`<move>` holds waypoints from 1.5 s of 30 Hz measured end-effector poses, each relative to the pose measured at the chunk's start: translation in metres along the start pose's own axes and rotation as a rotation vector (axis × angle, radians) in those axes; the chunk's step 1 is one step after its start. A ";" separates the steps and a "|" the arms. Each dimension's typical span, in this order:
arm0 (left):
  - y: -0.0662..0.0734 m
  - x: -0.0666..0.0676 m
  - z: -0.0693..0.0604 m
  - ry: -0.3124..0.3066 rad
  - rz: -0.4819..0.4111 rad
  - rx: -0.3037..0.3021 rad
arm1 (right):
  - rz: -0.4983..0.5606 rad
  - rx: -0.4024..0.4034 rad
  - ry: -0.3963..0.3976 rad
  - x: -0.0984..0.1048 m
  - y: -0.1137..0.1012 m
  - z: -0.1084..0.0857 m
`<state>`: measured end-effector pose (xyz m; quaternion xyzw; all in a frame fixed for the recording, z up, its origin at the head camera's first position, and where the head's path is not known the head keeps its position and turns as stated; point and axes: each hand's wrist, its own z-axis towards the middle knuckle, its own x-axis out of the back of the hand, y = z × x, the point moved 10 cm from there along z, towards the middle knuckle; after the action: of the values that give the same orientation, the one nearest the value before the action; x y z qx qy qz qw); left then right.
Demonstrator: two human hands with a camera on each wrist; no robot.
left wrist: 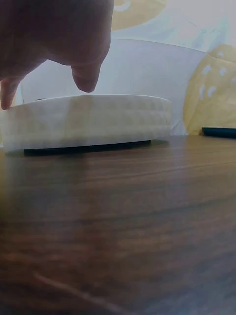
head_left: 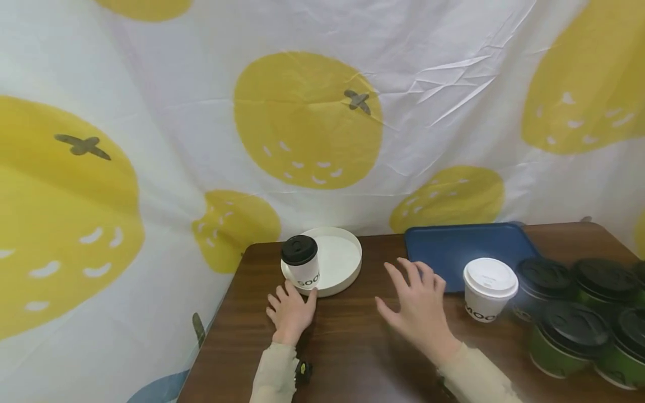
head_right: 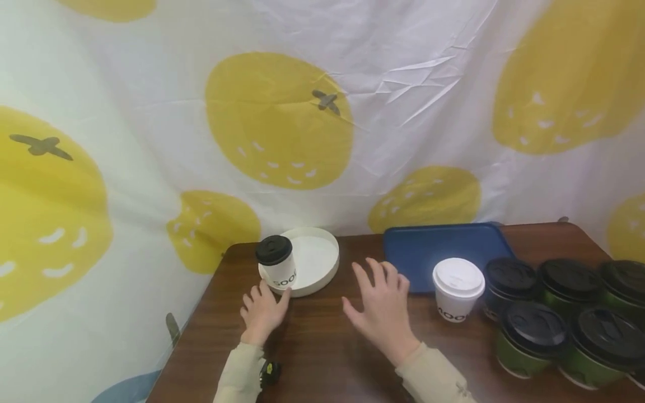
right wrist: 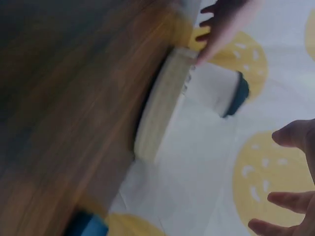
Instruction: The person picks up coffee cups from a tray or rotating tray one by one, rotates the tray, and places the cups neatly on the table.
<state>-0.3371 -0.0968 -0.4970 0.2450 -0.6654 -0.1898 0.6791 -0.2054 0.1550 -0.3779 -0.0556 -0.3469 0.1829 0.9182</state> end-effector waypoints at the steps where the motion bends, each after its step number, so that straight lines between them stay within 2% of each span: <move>1: -0.001 0.001 0.001 0.002 0.000 0.003 | 0.012 -0.003 -0.036 -0.012 -0.002 0.004; 5: -0.006 0.004 0.004 0.019 -0.014 -0.001 | 0.044 -0.001 -0.150 -0.054 -0.015 0.020; 8: -0.008 0.006 0.007 0.030 -0.029 -0.021 | 0.067 0.018 -0.196 -0.076 -0.028 0.033; 15: -0.009 0.009 0.011 0.038 -0.026 -0.037 | 0.143 0.080 -0.226 -0.106 -0.064 0.067; 23: -0.011 0.009 0.011 0.032 0.013 -0.032 | 0.240 0.068 -0.356 -0.142 -0.076 0.079; 33: -0.014 0.009 0.010 -0.007 0.009 -0.016 | 0.261 0.074 -0.424 -0.174 -0.086 0.095; 40: -0.015 0.008 0.007 -0.010 -0.002 -0.005 | 0.315 -0.005 -0.494 -0.190 -0.088 0.093; 45: -0.017 0.009 0.009 -0.012 -0.008 -0.001 | 0.334 -0.014 -0.473 -0.192 -0.092 0.094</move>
<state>-0.3449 -0.1164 -0.4999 0.2462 -0.6685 -0.1943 0.6743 -0.3725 -0.0044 -0.4041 -0.0742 -0.5386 0.3372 0.7686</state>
